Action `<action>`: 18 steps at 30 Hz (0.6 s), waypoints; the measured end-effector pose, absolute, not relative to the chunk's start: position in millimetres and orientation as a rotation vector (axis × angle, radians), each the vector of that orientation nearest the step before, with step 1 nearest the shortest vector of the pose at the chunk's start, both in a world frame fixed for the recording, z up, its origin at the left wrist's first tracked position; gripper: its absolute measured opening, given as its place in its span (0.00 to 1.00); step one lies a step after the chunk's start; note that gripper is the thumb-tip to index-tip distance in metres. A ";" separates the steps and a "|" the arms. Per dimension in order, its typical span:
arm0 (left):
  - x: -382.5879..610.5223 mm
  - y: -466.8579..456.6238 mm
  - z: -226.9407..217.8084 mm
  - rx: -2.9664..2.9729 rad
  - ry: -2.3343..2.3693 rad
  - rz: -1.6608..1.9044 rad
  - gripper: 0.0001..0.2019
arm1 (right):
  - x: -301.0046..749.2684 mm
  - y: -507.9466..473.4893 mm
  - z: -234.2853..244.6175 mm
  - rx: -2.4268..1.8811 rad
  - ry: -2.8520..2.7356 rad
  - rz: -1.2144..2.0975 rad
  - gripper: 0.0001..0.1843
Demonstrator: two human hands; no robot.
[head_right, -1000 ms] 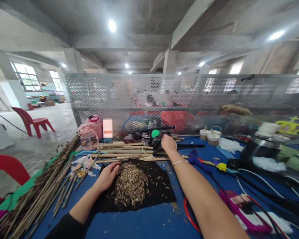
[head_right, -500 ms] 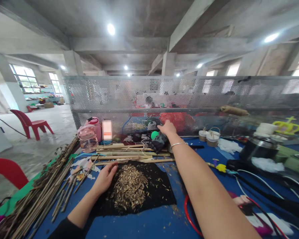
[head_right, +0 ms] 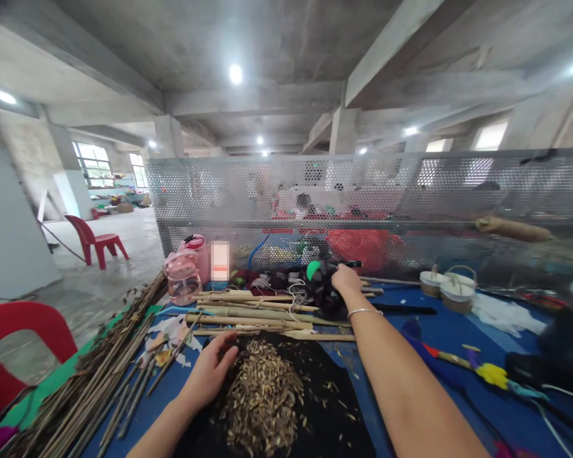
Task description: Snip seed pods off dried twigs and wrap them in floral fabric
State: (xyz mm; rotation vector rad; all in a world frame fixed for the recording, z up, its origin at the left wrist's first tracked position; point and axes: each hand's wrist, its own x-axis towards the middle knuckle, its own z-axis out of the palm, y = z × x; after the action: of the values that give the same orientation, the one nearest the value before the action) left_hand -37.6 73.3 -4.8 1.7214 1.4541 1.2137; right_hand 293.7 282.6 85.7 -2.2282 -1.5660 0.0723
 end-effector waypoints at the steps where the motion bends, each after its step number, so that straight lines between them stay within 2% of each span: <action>1: -37.6 72.9 -4.2 1.714 1.464 1.211 0.18 | 290.2 286.9 92.1 -2.202 -1.544 0.051 0.20; 6: -36.8 72.4 -3.6 1.667 1.469 1.226 0.19 | 267.7 298.3 131.8 -2.064 -1.470 -0.037 0.20; 12: -37.2 75.8 -3.3 1.573 1.525 1.364 0.20 | 250.0 286.5 184.3 -1.584 -1.331 -0.221 0.17; 18: -36.9 72.2 7.3 1.423 1.498 1.601 0.21 | 228.0 266.6 210.1 -1.300 -1.131 -0.284 0.19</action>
State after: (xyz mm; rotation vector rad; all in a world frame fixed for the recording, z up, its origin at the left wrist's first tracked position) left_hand -36.9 72.2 7.3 1.4228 1.4975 1.6009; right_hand 228.0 266.6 210.1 -1.3000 -1.1305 -0.2840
